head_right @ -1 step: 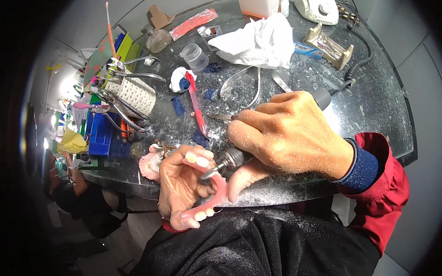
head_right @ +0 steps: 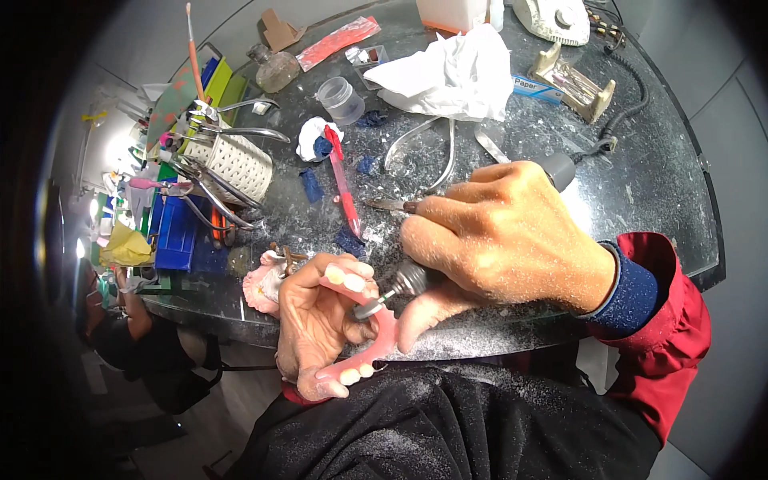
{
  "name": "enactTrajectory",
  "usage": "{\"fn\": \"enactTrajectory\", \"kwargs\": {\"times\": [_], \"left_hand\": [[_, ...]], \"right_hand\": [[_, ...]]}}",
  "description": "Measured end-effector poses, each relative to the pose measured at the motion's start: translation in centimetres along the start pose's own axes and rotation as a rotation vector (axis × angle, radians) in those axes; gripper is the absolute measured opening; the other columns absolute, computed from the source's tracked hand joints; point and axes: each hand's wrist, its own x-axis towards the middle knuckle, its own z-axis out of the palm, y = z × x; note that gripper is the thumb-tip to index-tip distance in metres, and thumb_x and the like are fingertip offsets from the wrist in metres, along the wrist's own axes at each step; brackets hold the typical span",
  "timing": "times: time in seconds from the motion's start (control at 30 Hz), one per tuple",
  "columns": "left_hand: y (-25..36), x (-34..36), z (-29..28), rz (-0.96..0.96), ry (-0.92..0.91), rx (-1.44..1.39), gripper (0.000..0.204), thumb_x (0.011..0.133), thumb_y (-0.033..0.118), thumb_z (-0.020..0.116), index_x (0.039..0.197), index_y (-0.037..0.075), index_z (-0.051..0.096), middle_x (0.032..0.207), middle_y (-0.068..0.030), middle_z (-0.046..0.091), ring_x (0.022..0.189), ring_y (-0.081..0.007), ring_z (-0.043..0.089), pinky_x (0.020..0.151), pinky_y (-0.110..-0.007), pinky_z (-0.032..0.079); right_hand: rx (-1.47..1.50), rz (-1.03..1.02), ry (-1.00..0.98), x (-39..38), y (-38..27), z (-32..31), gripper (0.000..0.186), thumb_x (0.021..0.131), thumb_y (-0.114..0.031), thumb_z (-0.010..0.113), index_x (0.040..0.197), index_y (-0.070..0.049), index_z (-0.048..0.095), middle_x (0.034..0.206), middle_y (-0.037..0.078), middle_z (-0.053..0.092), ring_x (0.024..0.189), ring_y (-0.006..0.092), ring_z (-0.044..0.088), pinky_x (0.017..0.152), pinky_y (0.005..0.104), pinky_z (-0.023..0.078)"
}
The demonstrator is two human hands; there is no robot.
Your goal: The person uses a rotary tool to grind a dental prosthetic, then places it onto a plaster model to check the fit and rubs the surface with their finger.
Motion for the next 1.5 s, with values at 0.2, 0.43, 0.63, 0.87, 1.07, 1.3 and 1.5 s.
{"fn": "enactTrajectory", "kwargs": {"times": [0.2,0.43,0.63,0.87,1.07,1.3,1.5], "left_hand": [[-0.3,-0.3,-0.2,0.018,0.025,-0.014,0.087,0.048,0.001,0.086,0.123,-0.001,0.041,0.110,-0.0128,0.053,0.103,-0.0201,0.055,0.092,-0.040,0.049],[0.3,0.4,0.6,-0.043,0.040,0.121,0.070,0.057,0.001,0.080,0.117,-0.006,0.045,0.107,-0.0113,0.054,0.103,-0.0177,0.056,0.094,-0.038,0.047],[0.8,0.5,0.5,-0.028,0.013,0.076,0.072,0.058,0.013,0.081,0.117,-0.008,0.046,0.102,-0.0114,0.053,0.101,-0.0202,0.057,0.091,-0.036,0.049],[0.1,0.3,0.1,0.128,-0.033,0.004,0.083,0.054,0.030,0.087,0.116,-0.011,0.050,0.106,-0.0171,0.058,0.088,-0.0194,0.061,0.089,-0.032,0.049],[-0.5,0.5,1.0,0.225,0.092,0.120,0.030,0.078,-0.002,0.066,0.106,-0.007,0.056,0.101,-0.0209,0.064,0.111,-0.0313,0.054,0.093,-0.041,0.048],[-0.5,1.0,2.3,0.276,0.280,0.068,0.025,0.074,0.019,0.075,0.087,0.002,0.064,0.081,-0.0151,0.068,0.080,-0.0228,0.065,0.073,-0.034,0.051],[-1.1,1.1,0.6,0.389,0.066,-0.006,0.029,0.083,0.000,0.063,0.110,-0.007,0.055,0.091,-0.0151,0.064,0.088,-0.0222,0.064,0.082,-0.034,0.050]], "right_hand": [[0.021,-0.034,0.015,0.3,0.2,-0.7,0.056,0.056,-0.063,0.066,0.069,-0.011,0.048,0.058,-0.002,0.043,0.044,0.0126,0.048,0.040,0.0258,0.036],[0.004,0.016,0.048,0.0,-0.9,0.2,0.056,0.062,-0.036,0.065,0.113,-0.016,0.061,0.056,-0.006,0.046,0.042,0.0074,0.044,0.038,0.0227,0.034],[0.052,-0.039,0.039,0.0,-0.2,-0.2,0.042,0.068,-0.026,0.062,0.109,-0.020,0.062,0.064,-0.006,0.048,0.042,0.0065,0.044,0.036,0.0224,0.034],[0.047,-0.213,0.197,0.0,-0.4,0.0,0.033,0.060,-0.030,0.075,0.087,-0.015,0.065,0.055,-0.008,0.043,0.041,0.0035,0.041,0.037,0.0197,0.024],[0.090,-0.263,0.256,-0.5,-1.0,-0.2,0.024,0.061,-0.016,0.074,0.083,-0.011,0.064,0.059,-0.005,0.047,0.044,0.0055,0.044,0.040,0.0203,0.028],[0.060,-0.293,0.228,-0.3,-1.4,-0.1,0.019,0.063,-0.016,0.071,0.080,-0.010,0.065,0.060,-0.004,0.048,0.044,0.0061,0.044,0.040,0.0199,0.029],[-0.042,-0.180,0.251,-0.4,-1.2,0.1,0.023,0.060,-0.028,0.068,0.068,-0.012,0.054,0.059,-0.005,0.045,0.045,0.0060,0.043,0.039,0.0215,0.025]]}}
